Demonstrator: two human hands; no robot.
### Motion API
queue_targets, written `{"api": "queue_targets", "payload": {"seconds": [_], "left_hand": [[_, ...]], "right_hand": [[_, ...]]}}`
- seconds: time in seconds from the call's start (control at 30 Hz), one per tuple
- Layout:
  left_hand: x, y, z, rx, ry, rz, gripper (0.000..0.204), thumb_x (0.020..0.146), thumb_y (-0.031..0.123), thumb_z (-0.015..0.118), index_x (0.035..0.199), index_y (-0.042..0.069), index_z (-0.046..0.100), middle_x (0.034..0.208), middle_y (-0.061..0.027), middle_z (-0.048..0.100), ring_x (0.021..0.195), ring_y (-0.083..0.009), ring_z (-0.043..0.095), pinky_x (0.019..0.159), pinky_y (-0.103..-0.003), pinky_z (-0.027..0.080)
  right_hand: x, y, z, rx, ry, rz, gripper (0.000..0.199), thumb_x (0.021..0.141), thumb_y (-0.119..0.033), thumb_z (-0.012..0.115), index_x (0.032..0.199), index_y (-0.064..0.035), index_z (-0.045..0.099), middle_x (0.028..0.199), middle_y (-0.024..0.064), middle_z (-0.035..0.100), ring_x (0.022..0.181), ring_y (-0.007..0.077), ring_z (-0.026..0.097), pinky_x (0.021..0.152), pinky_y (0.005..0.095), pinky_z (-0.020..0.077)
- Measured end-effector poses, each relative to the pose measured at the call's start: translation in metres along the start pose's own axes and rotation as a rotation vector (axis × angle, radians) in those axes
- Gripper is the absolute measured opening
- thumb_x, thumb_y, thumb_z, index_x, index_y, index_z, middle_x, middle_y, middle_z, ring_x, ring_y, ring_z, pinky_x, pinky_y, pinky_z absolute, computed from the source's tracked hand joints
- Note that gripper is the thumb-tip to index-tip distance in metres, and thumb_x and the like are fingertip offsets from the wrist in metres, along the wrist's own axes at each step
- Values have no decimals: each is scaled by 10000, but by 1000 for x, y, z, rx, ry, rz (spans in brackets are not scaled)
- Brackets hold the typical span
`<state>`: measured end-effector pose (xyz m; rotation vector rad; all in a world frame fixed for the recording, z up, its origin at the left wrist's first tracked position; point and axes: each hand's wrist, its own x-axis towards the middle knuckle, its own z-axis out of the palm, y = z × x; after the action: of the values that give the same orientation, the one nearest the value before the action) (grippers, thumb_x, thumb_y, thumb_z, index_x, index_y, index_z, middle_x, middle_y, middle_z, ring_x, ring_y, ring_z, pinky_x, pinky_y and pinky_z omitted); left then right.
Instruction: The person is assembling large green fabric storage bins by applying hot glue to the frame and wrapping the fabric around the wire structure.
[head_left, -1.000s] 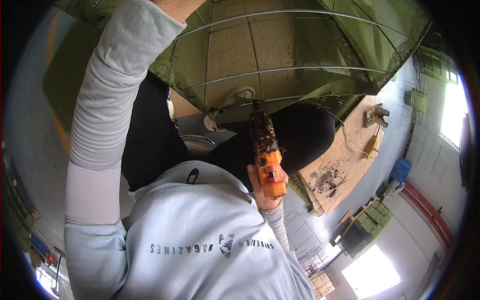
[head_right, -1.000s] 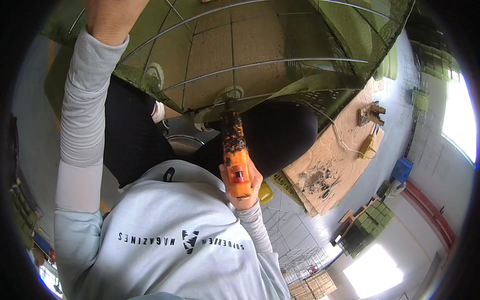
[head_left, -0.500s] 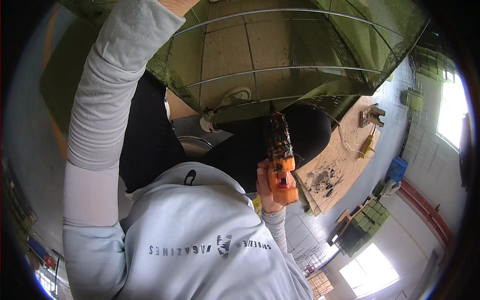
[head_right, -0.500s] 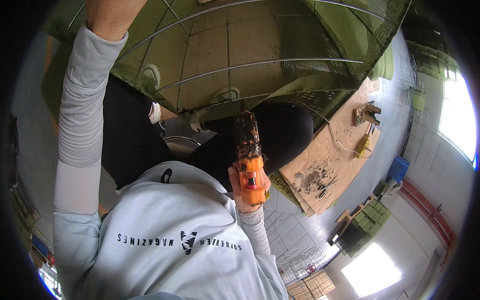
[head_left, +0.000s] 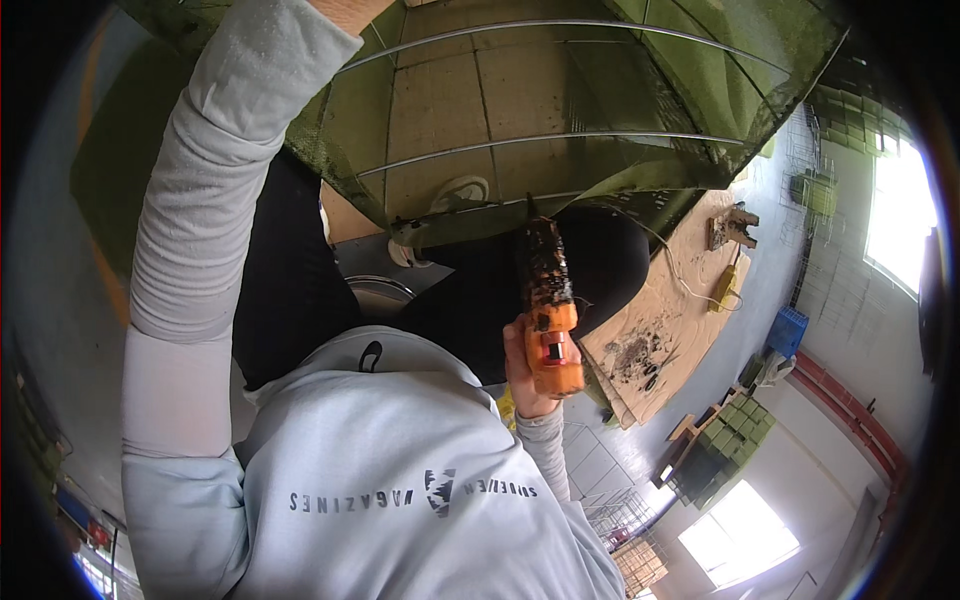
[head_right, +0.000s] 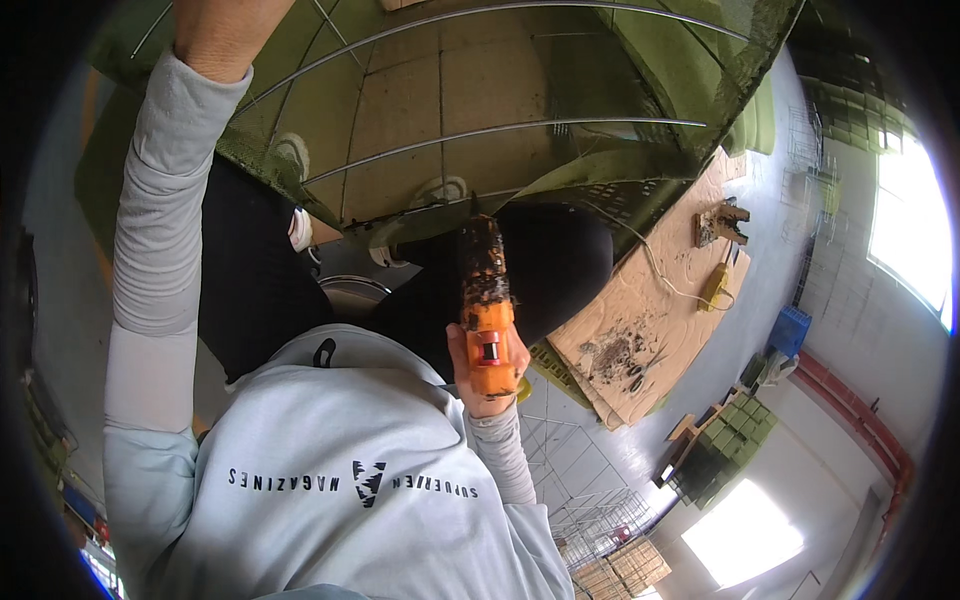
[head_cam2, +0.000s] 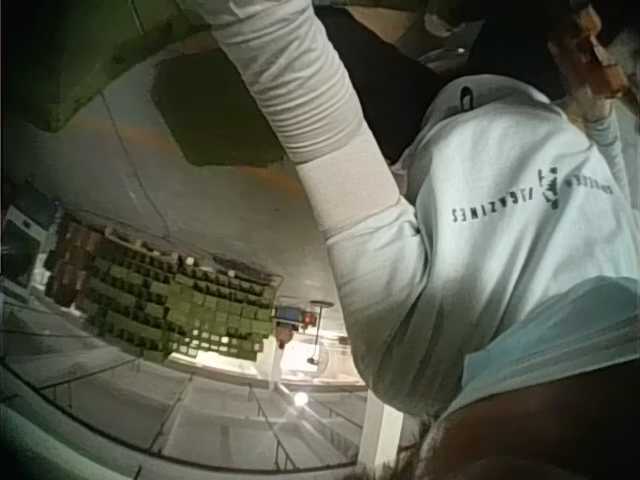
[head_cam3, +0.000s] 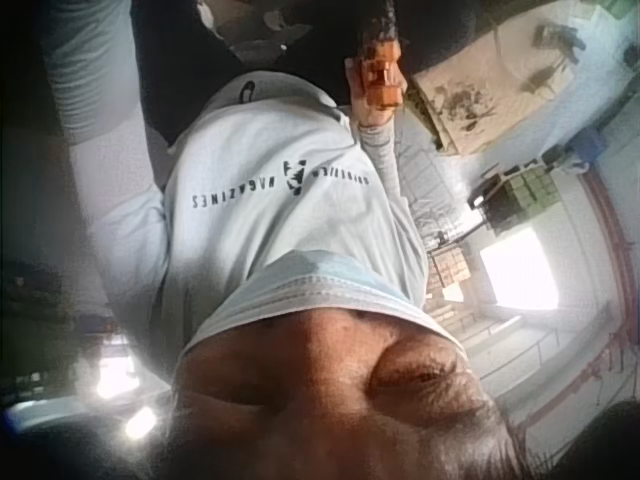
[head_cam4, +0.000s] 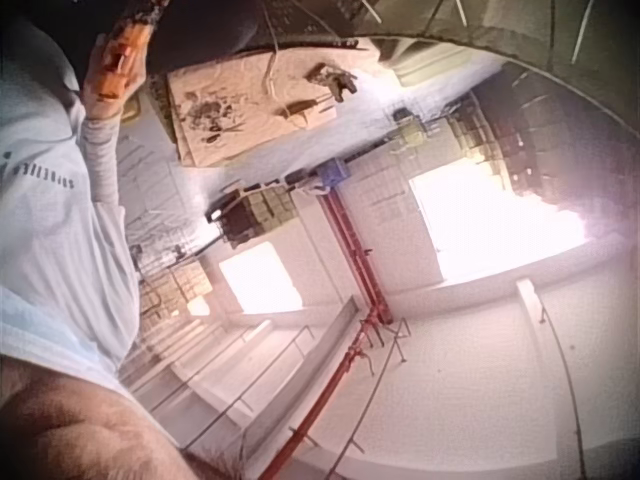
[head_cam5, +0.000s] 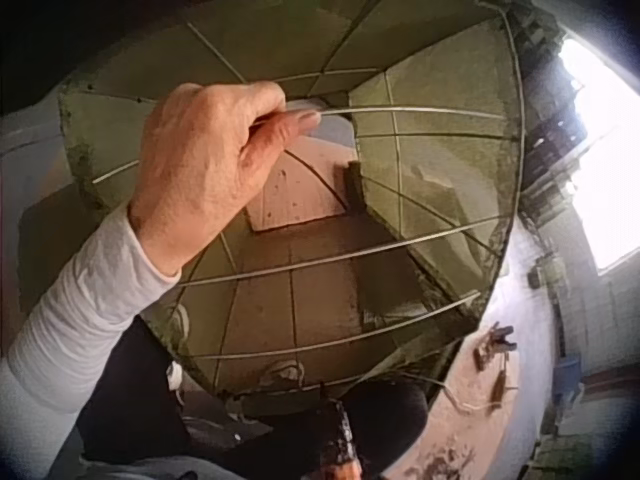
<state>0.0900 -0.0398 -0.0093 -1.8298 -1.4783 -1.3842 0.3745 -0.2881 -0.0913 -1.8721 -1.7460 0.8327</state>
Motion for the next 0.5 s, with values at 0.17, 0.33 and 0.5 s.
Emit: {"api": "queue_targets", "payload": {"seconds": [0.17,0.33,0.5], "left_hand": [[4,0,-4,-7,-72,-28,372,868,274,666,616,29,544,501,-140,495,423,-275,506,449,-370,376],[4,2,-2,-21,-35,-14,350,860,265,673,629,24,567,524,-153,531,455,-288,549,460,-373,402],[5,2,-2,-59,-55,-88,342,855,262,679,636,17,583,534,-157,547,464,-295,561,464,-372,415]], "right_hand": [[3,-11,2,-8,-5,-72,141,772,-76,716,851,-33,608,735,43,619,644,170,597,619,288,477],[2,3,-3,49,64,30,134,793,-65,699,875,-26,599,695,14,593,569,118,549,530,255,442],[7,8,-7,-46,127,29,152,790,-69,703,889,-29,593,727,45,601,593,153,560,543,280,444]]}}
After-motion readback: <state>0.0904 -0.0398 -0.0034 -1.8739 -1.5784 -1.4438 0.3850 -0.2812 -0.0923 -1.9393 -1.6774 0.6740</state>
